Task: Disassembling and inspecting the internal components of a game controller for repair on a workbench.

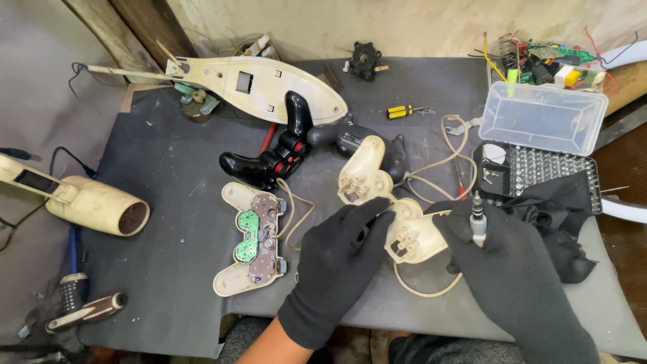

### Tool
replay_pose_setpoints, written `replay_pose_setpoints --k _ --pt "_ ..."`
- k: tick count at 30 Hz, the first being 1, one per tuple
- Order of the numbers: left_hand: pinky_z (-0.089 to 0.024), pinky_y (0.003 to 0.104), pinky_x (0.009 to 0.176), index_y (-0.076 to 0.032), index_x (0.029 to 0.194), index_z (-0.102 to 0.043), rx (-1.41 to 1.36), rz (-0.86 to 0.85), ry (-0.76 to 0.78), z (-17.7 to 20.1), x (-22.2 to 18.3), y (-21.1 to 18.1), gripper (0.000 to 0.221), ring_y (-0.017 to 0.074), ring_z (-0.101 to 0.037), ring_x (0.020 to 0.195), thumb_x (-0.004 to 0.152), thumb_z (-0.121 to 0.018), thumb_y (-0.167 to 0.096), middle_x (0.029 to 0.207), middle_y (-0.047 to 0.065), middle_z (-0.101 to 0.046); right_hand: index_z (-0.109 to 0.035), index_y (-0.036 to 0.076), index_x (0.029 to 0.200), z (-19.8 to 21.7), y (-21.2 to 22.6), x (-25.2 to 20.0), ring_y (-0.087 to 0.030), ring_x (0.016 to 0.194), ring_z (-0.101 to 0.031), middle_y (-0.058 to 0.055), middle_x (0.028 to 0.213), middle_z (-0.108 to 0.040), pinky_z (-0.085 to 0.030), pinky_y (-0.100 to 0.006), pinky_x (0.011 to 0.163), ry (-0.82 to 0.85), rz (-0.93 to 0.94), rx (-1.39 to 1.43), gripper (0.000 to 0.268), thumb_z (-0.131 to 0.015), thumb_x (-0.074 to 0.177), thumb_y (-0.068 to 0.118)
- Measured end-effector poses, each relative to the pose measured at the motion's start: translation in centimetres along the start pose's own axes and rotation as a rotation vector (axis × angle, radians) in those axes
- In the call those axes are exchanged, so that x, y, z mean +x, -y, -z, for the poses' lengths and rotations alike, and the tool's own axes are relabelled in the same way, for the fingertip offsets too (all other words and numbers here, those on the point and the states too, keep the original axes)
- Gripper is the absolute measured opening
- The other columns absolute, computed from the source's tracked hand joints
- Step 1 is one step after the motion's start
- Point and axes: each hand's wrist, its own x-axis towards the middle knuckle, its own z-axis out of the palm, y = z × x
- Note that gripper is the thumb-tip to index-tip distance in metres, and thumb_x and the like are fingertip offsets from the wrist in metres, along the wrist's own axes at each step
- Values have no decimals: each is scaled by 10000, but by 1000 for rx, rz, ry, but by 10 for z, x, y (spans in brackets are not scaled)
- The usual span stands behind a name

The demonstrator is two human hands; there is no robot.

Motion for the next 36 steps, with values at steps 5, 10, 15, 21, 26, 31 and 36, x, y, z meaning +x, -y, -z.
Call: replay_pose_setpoints --k 5,10,15,21,26,31,36 --pt "-543 359 648 -67 1054 -682 27 25 11 1 3 -1 66 227 -694 702 992 -673 -89 960 61 -751 -484 105 693 -10 -23 11 -198 562 -797 -52 645 -658 -501 -335 677 -38 175 106 385 -711 952 277" --pt "-499 309 572 -149 965 -672 105 59 -17 0 3 0 36 157 -642 589 973 -697 -175 727 -14 -666 -819 125 934 -4 -1 -2 -219 653 -793 -48 811 -826 -553 -319 741 25 39 106 217 -653 929 263" --pt "-481 337 548 -155 996 -641 108 86 3 -3 0 1 22 186 -653 593 993 -656 -171 724 -4 -659 -801 126 943 -3 -3 -1 -224 690 -845 -75 818 -818 -535 -325 758 44 42 67 236 -622 940 279" --pt "-444 392 520 -152 1022 -632 122 120 69 -8 -5 6 97 262 -653 582 1031 -573 -228 696 25 -667 -730 148 909 -5 -6 -2 -214 680 -854 -84 749 -802 -510 -326 717 41 12 88 184 -630 941 300" --pt "-434 429 522 -137 1052 -613 136 38 113 -10 -6 18 101 317 -630 577 1037 -574 -229 675 77 -649 -520 80 682 -9 -25 8 -196 632 -846 -94 578 -768 -537 -332 717 -11 135 68 380 -653 964 298" --pt "-459 399 557 -84 1101 -615 118 -114 55 -4 -2 20 102 281 -639 595 1030 -617 -157 742 60 -676 -766 58 764 -1 -9 1 -183 663 -719 -113 587 -803 -488 -321 740 31 73 30 357 -625 966 317" --pt "-489 365 589 -145 1071 -644 -15 130 144 -4 -4 21 126 242 -647 579 981 -647 -234 690 12 -664 -793 112 883 1 1 -5 -201 706 -749 -128 644 -810 -482 -342 739 27 12 18 298 -626 965 345"
